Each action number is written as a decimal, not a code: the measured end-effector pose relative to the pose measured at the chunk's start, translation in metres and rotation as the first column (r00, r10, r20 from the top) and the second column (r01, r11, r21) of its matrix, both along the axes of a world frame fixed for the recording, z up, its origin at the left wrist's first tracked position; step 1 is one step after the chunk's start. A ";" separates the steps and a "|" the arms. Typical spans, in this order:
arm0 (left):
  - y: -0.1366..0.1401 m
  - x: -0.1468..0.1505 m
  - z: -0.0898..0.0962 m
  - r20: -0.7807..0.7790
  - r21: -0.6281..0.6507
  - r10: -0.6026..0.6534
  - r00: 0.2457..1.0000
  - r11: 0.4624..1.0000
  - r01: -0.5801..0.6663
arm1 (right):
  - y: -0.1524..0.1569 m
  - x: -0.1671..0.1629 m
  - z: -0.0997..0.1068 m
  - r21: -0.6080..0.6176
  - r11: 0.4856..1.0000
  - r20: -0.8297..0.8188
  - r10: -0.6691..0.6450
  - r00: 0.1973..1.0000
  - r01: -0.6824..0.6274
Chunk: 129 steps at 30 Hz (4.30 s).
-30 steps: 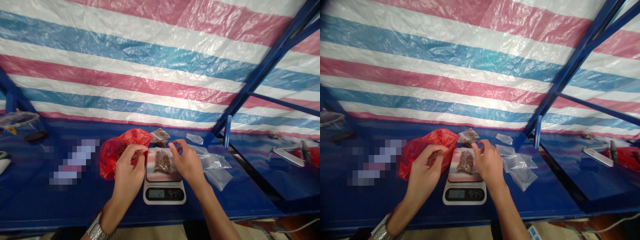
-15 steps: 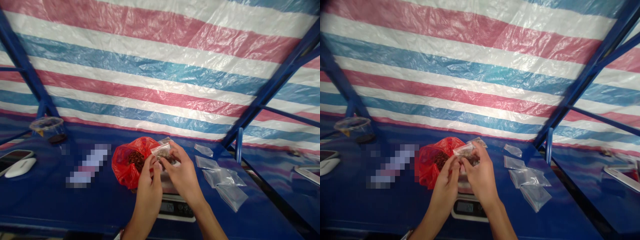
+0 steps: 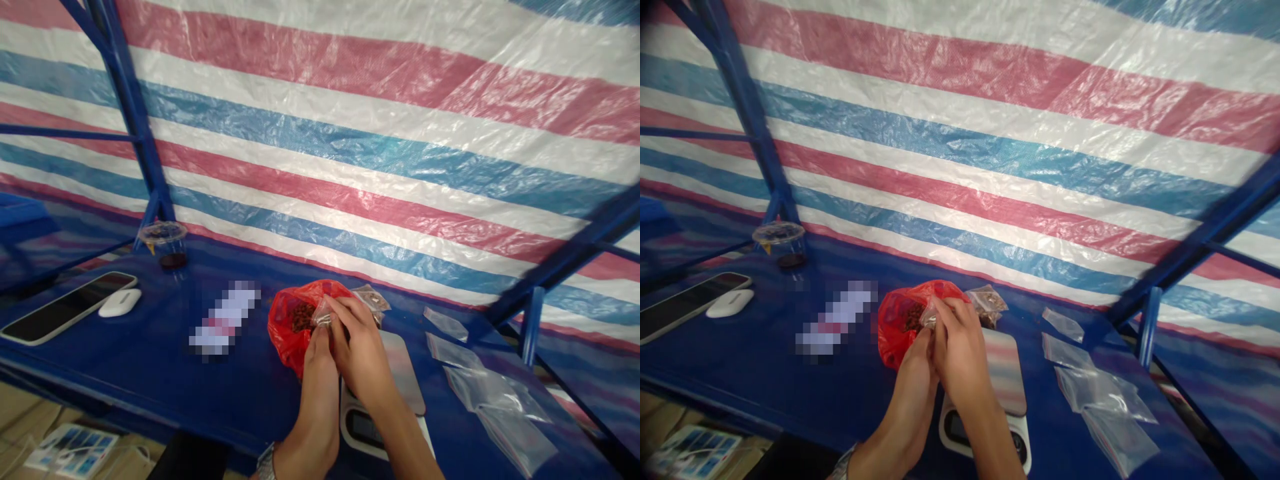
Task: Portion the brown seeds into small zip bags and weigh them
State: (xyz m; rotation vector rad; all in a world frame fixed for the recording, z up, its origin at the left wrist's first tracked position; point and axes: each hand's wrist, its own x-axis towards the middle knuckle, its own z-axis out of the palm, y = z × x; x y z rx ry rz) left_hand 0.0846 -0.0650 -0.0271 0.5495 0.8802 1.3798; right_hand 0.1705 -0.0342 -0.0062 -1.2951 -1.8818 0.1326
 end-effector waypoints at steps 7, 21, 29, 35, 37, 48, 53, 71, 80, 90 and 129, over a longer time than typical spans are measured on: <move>-0.002 -0.006 0.027 0.311 -0.189 0.036 0.950 0.982 0.025 | 0.004 -0.014 0.001 0.053 0.998 0.124 -0.036 0.992 0.030; -0.004 -0.011 0.030 0.318 -0.263 -0.018 0.948 0.959 0.106 | 0.001 -0.017 -0.001 0.044 0.996 0.184 -0.080 0.980 0.073; -0.001 -0.010 0.025 0.323 -0.277 -0.038 0.946 0.952 0.133 | -0.006 -0.011 -0.003 0.008 0.997 0.244 -0.076 0.967 0.076; -0.003 -0.007 0.032 0.333 -0.320 -0.007 0.943 0.940 0.120 | -0.007 -0.008 -0.002 0.014 0.996 0.260 -0.091 0.961 0.090; -0.003 -0.007 0.033 0.324 -0.311 -0.029 0.946 0.941 0.136 | -0.008 -0.006 -0.001 0.011 0.998 0.253 -0.068 0.965 0.067; 0.000 -0.010 0.031 0.274 -0.286 -0.080 0.958 0.945 0.161 | -0.006 -0.001 -0.005 -0.003 0.998 0.210 -0.067 0.975 0.069; -0.002 -0.009 0.028 0.281 -0.254 -0.079 0.957 0.955 0.154 | -0.007 0.000 0.002 -0.034 0.998 0.146 -0.056 0.988 0.061; -0.002 -0.007 0.018 -0.034 0.002 0.042 0.999 0.999 -0.042 | -0.017 0.011 0.021 -0.231 0.972 -0.482 -0.079 0.873 -0.040; -0.016 -0.004 0.029 -0.496 0.267 0.079 0.865 0.961 0.066 | -0.031 0.065 0.032 -0.322 0.940 -0.576 -0.100 0.811 -0.112; 0.004 -0.005 0.010 -0.689 0.365 0.167 0.706 0.921 0.139 | -0.022 0.110 -0.003 -0.123 0.910 -0.031 -0.402 0.915 0.396; 0.006 0.001 0.006 -0.608 0.299 0.134 0.783 0.952 0.069 | -0.039 0.082 0.005 -0.307 0.884 0.047 -0.356 0.933 0.353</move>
